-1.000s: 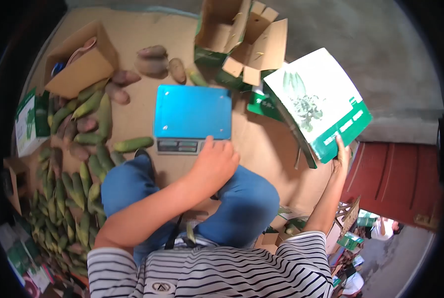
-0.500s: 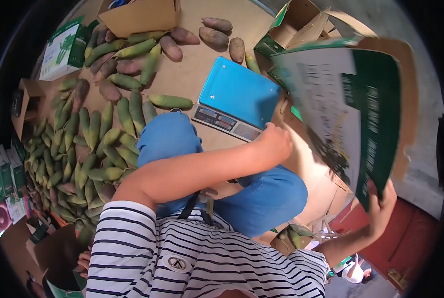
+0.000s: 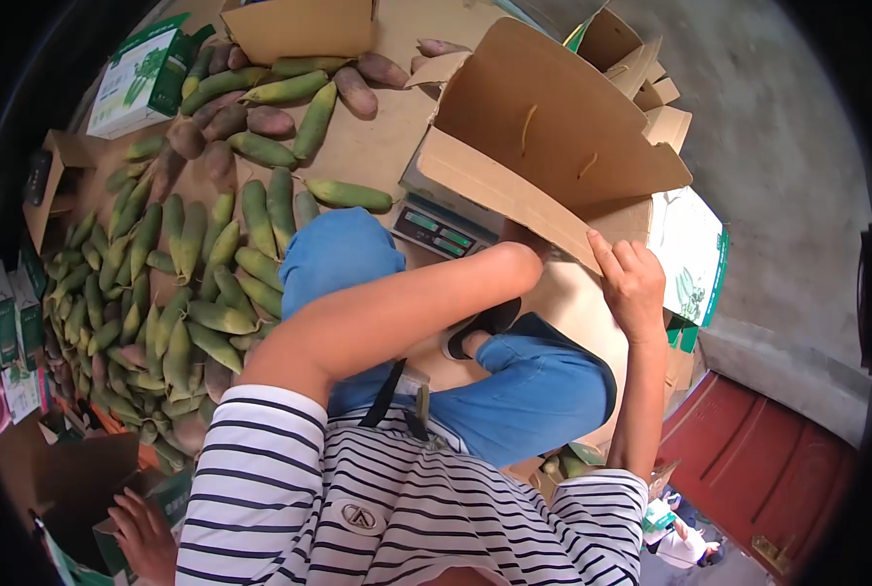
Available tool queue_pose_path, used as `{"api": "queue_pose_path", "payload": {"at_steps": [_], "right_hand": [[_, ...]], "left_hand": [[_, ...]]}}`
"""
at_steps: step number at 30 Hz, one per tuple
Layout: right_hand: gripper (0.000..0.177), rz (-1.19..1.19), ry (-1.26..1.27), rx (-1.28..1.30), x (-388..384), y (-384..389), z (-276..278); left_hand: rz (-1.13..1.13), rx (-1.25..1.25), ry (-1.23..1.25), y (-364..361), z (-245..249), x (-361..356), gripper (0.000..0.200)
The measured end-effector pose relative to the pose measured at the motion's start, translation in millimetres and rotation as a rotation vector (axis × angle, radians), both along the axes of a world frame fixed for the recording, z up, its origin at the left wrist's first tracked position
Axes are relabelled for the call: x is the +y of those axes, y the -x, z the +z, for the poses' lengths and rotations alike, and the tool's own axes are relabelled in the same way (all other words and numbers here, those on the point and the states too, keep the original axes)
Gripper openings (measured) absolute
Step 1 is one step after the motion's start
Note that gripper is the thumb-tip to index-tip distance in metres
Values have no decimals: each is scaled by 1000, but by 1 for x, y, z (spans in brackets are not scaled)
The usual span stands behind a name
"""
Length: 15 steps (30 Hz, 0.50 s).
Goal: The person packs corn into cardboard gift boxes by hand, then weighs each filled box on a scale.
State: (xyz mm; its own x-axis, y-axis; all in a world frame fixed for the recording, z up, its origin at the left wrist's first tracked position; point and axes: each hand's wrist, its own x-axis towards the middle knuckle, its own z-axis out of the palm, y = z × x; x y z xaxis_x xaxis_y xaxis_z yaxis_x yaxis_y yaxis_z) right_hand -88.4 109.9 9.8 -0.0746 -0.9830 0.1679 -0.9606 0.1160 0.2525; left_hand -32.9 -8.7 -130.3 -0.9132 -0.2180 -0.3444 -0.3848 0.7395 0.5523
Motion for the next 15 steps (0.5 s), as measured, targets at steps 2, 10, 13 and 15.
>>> {"api": "queue_pose_path", "payload": {"at_steps": [2, 10, 13, 15], "right_hand": [[33, 12, 4, -6, -2, 0, -8], [48, -257, -141, -255, -12, -10, -40], [67, -310, -156, -395, -26, -14, -51], [70, -338, -156, -515, -41, -16, -56]], "left_hand": [[-35, -12, -96, -4, 4, -5, 49], [-698, -176, 304, -46, 52, 14, 38], [-716, -233, 221, -46, 46, 32, 45], [-816, -236, 269, -53, 52, 39, 43]]}}
